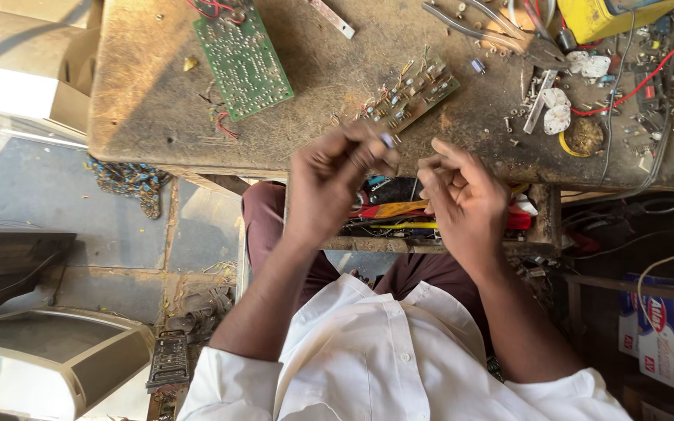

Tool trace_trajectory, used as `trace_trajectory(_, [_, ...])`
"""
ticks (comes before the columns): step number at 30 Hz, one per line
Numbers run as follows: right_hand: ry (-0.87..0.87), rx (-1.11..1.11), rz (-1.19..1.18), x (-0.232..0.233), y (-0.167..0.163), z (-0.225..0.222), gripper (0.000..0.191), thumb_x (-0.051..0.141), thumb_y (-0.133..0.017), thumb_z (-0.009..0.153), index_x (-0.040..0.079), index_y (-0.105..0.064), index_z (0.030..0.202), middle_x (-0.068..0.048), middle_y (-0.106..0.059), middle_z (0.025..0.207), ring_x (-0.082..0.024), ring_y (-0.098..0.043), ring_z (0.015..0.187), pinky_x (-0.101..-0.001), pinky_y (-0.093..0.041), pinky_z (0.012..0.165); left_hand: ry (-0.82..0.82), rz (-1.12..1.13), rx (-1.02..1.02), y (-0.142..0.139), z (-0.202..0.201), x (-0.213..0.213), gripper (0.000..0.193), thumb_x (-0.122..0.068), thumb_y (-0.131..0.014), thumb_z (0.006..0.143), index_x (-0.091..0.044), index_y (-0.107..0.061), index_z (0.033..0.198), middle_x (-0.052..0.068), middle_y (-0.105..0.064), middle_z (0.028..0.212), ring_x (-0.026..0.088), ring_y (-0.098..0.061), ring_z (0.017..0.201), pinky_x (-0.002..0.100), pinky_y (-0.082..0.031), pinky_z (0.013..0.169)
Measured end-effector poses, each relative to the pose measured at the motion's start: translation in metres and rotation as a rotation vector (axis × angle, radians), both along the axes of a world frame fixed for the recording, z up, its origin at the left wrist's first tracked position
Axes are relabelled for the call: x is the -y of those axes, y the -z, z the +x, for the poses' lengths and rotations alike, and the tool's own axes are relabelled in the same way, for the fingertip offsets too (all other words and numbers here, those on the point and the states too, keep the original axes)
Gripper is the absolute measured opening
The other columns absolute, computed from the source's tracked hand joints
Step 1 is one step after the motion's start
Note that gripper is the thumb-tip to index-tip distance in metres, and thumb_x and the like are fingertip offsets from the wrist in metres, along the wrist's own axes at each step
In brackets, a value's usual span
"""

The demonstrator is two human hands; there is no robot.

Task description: The person desolders components from a green circuit board using a soldering iron, then uses pliers and a multimeter to test and handle small electronic components on a cluttered workbench. They sort and place removed parts on the bench while working through the board.

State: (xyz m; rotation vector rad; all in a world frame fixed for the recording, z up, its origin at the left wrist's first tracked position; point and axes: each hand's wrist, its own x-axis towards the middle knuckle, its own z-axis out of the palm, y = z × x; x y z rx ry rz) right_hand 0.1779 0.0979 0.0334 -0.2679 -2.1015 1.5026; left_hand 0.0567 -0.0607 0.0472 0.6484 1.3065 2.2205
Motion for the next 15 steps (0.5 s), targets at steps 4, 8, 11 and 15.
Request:
trace_trajectory(4, [-0.015, -0.096, 0.062, 0.005, -0.003, 0.018, 0.042, -0.009, -0.069, 0.102, -0.004, -0.057, 0.142, -0.009, -0.058, 0.121, -0.009, -0.062, 0.095, -0.0251, -0.062, 0.073, 0.091, 0.045, 0.072, 0.027, 0.026, -0.019, 0.021, -0.001, -0.065, 0.105, 0.005, -0.067, 0.125, 0.01, -0.073, 0.11, 0.014, -0.071, 0.101, 0.029, -0.061, 0.091])
trace_trajectory(8, [0.016, -0.112, 0.104, 0.002, -0.002, 0.024, 0.039, -0.012, -0.069, 0.103, -0.003, -0.06, 0.14, -0.008, -0.056, 0.126, -0.008, -0.061, 0.098, -0.0239, -0.058, 0.075, 0.125, 0.092, 0.106, 0.038, 0.035, -0.032, 0.026, 0.004, -0.066, 0.102, 0.006, -0.062, 0.128, 0.01, -0.073, 0.117, 0.014, -0.07, 0.109, 0.031, -0.06, 0.099])
trace_trajectory(11, [0.023, -0.117, 0.068, -0.001, 0.001, 0.025, 0.035, -0.012, -0.069, 0.101, -0.003, -0.063, 0.135, -0.008, -0.057, 0.126, -0.008, -0.061, 0.099, -0.0228, -0.056, 0.073, 0.12, 0.065, 0.055, 0.041, 0.036, -0.034, 0.03, 0.006, -0.066, 0.102, 0.006, -0.06, 0.132, 0.011, -0.073, 0.12, 0.015, -0.07, 0.112, 0.03, -0.059, 0.102])
trace_trajectory(15, [0.032, -0.141, 0.042, 0.0, 0.004, 0.028, 0.03, -0.012, -0.069, 0.102, -0.003, -0.066, 0.13, -0.007, -0.056, 0.124, -0.007, -0.06, 0.097, -0.0217, -0.056, 0.072, 0.108, 0.029, 0.012, 0.045, 0.036, -0.035, 0.032, 0.007, -0.066, 0.102, 0.008, -0.059, 0.133, 0.013, -0.073, 0.121, 0.014, -0.069, 0.112, 0.03, -0.059, 0.102])
